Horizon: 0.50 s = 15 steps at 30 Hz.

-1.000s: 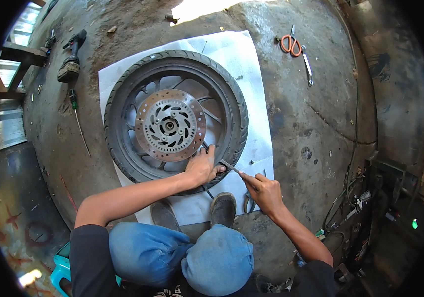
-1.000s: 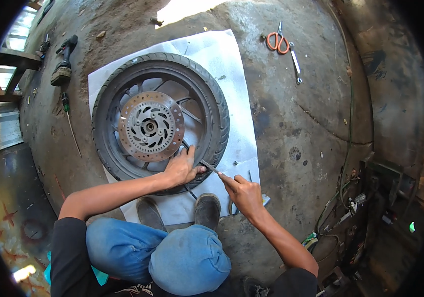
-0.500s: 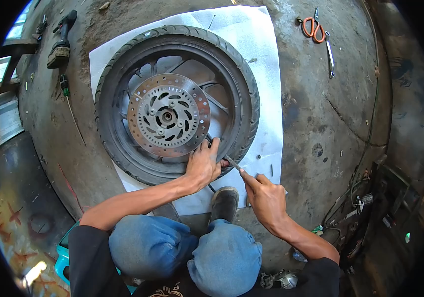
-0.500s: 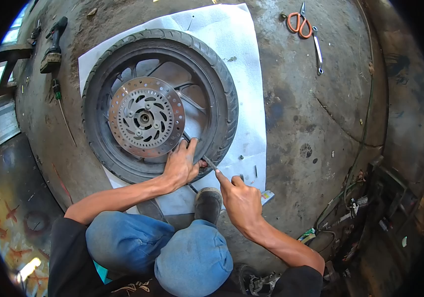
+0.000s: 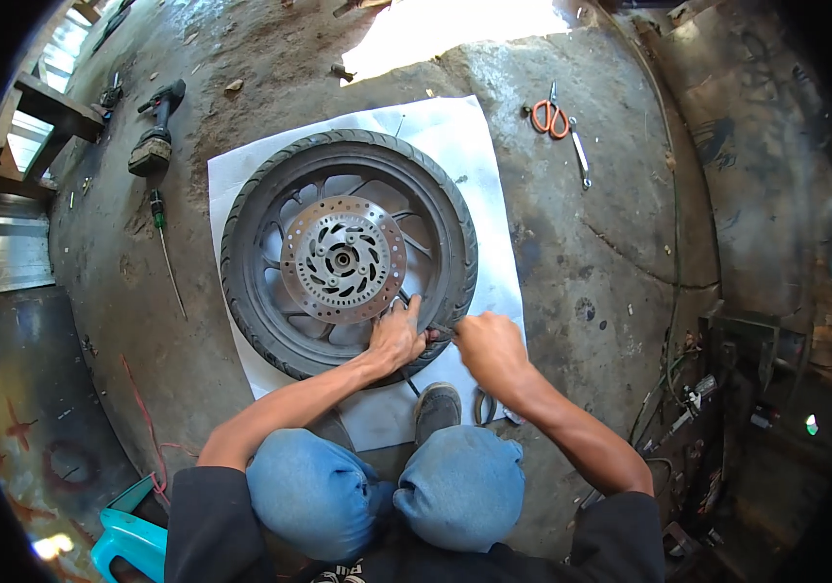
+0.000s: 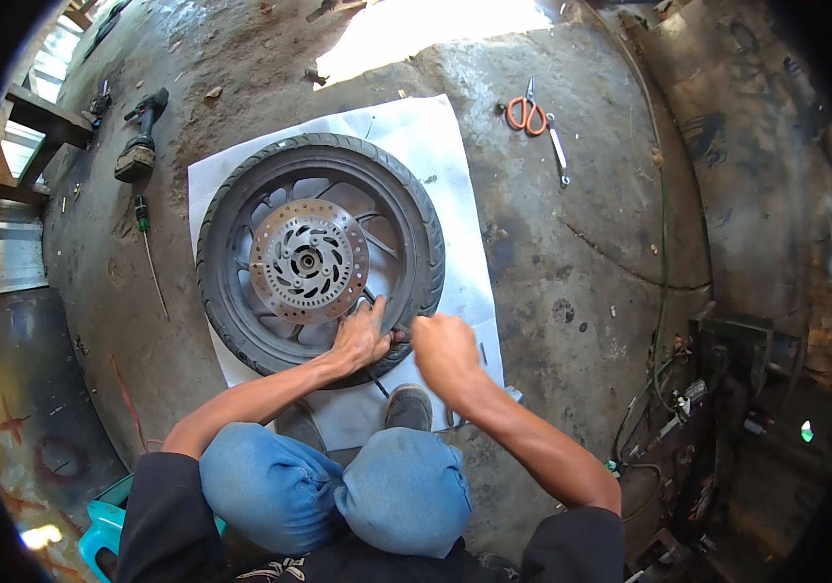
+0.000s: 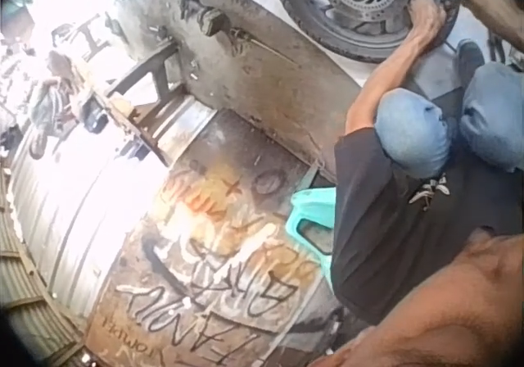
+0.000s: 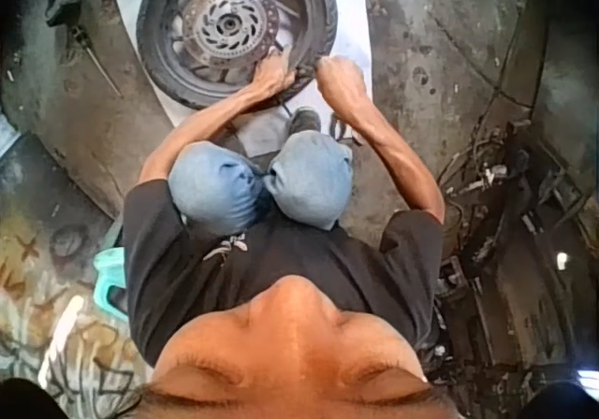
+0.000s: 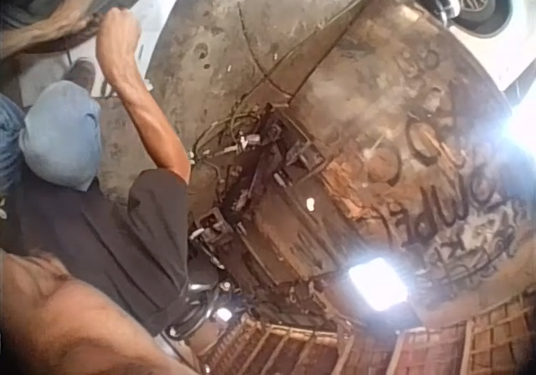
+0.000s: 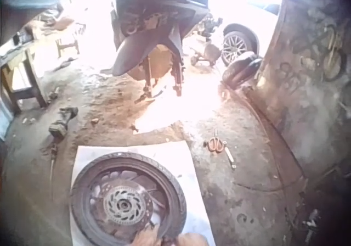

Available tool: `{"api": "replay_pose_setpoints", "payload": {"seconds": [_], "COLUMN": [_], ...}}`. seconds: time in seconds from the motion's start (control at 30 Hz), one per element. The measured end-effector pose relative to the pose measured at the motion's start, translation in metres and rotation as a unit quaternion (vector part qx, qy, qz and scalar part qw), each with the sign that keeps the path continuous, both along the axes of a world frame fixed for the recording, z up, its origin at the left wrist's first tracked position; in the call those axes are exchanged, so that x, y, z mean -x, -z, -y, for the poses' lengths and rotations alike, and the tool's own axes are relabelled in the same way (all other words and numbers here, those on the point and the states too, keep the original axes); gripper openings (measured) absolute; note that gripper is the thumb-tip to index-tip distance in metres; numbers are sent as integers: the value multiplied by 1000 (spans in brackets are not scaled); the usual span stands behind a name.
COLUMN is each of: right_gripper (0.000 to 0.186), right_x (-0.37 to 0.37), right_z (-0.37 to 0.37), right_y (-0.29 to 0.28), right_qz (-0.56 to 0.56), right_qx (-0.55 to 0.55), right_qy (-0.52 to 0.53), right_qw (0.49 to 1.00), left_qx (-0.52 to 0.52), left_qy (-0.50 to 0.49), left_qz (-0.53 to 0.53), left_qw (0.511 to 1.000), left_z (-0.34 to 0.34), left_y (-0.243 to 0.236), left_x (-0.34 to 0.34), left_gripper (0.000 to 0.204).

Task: Repairing a motorcycle tire by prying the tire from the rim with a lever.

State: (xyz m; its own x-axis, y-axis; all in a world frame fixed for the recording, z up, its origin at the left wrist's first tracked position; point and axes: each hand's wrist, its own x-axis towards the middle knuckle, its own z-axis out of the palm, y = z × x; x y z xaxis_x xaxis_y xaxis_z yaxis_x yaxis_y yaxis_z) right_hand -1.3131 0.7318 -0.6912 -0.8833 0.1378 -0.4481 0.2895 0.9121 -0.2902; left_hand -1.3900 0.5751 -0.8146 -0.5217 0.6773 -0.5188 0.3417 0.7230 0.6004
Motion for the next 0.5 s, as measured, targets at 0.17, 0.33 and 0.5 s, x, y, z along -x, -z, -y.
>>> {"api": "replay_pose_setpoints", "payload": {"seconds": [0.17, 0.33, 0.5], "right_gripper": [18, 28, 29], "right_x": [-26, -47, -58], "right_z": [-24, -55, -59], "right_y": [-3, 27, 43], "right_qz": [-68, -132, -134], "right_qx": [-12, 28, 45], "right_qy": [5, -27, -23], "right_qw": [998, 990, 990], "left_qx": [0, -4, 10], "left_qy": [6, -5, -10], "left_qz": [-11, 4, 5], "left_qw": [1000, 1000, 1000], "left_z": [4, 3, -2], "left_y": [4, -1, -5], "left_x": [2, 4, 0], "left_gripper": [65, 65, 63]}}
